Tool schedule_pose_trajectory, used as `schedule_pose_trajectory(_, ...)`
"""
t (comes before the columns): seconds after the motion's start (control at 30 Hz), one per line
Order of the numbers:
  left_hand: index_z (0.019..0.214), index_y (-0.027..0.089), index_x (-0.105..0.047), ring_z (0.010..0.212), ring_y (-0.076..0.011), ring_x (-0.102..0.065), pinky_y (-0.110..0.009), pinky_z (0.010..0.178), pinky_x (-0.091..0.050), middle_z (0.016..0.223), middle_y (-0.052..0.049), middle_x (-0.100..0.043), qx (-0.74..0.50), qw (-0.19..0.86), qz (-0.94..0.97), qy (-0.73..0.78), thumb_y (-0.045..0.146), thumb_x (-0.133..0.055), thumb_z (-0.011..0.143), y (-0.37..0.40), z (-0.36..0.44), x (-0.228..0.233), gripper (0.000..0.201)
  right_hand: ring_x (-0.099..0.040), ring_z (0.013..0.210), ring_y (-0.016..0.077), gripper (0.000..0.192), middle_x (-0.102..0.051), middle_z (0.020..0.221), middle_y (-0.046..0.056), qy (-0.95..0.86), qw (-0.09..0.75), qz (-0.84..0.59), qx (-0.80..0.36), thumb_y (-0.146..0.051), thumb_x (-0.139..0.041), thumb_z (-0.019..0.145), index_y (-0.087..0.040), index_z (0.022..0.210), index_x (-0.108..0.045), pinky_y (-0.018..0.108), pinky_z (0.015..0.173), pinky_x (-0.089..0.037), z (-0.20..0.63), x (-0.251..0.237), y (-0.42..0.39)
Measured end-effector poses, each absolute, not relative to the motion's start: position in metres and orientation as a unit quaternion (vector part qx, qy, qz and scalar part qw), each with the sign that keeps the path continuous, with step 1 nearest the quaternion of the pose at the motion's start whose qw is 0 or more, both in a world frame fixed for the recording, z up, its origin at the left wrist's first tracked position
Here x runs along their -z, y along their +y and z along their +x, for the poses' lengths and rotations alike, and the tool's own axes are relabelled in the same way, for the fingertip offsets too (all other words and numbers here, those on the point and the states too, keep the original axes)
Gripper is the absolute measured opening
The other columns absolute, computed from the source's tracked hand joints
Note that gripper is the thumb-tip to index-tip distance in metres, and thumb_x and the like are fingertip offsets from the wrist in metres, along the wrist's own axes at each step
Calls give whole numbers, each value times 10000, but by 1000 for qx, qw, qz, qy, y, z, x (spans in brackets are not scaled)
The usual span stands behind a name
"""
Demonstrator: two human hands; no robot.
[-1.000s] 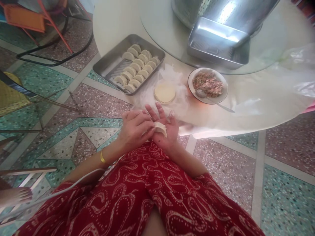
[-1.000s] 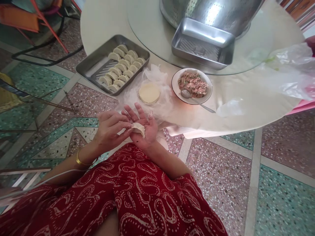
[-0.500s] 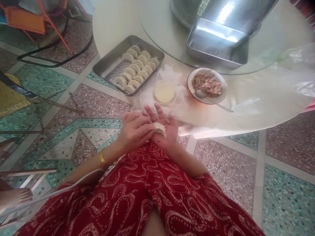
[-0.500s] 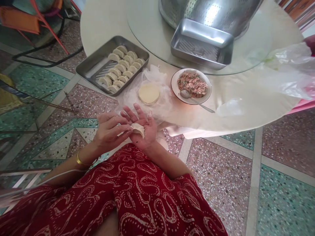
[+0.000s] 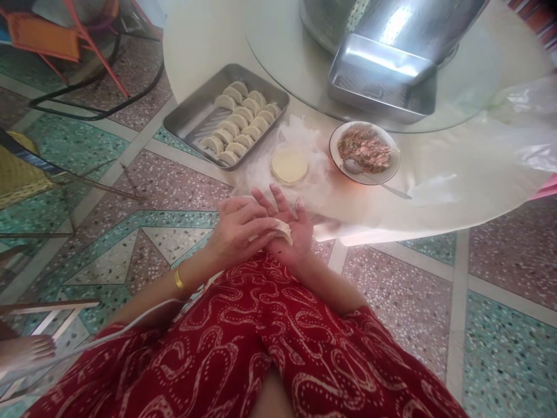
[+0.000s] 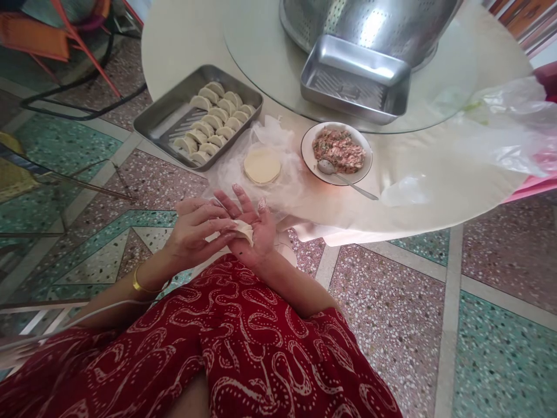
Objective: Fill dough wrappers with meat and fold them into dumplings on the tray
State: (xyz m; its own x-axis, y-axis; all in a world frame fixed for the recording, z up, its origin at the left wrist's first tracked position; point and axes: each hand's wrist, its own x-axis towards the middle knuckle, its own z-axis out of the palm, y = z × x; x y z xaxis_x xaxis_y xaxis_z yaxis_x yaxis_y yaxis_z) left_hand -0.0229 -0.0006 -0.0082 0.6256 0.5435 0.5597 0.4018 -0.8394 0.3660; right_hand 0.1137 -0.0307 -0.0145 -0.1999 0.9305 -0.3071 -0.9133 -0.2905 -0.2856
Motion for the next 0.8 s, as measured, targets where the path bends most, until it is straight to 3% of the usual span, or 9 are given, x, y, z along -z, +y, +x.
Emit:
schedule_pose_trajectory(0.17, 910, 265, -659, 877, -191, -589, -394, 802, -431, 919, 6, -694, -337, 84, 897, 274, 289, -625, 894, -3, -22, 6, 44, -652, 1022, 138, 467, -711, 1153, 20, -36, 588, -202, -783, -542, -282, 875, -285, 1114, -590, 347, 916, -529, 114, 16, -31)
schedule_pose_trajectory(0.27, 985, 234, -615, 887, -200, -602, -400, 817, -435, 930, -15, -700, -349, 92, 889, 281, 292, -652, 871, -4, -25, 6, 133, -654, 1051, 160, 473, -713, 1142, 29, -29, 604, -195, -772, -542, -291, 877, -274, 1124, -594, 368, 926, -527, 115, 17, -31)
schedule_pose_trajectory(0.63, 774, 229, -615, 803, -185, -608, -392, 781, -411, 825, -12, -710, -350, 69, 872, 335, 256, -624, 860, -8, -24, 13, 91, -606, 1111, 206, 421, -676, 1194, 45, -40, 611, -208, -763, -567, -413, 870, -289, 1134, -585, 424, 958, -481, 114, 21, -30)
schedule_pose_trajectory(0.8, 873, 237, -623, 824, -194, -618, -400, 796, -406, 862, -8, -728, -352, 82, 867, 344, 288, -647, 855, -11, -26, 15, 60, -601, 1136, 212, 438, -663, 1222, 46, -46, 616, -210, -758, -578, -429, 855, -297, 1158, -574, 442, 957, -477, 116, 24, -30)
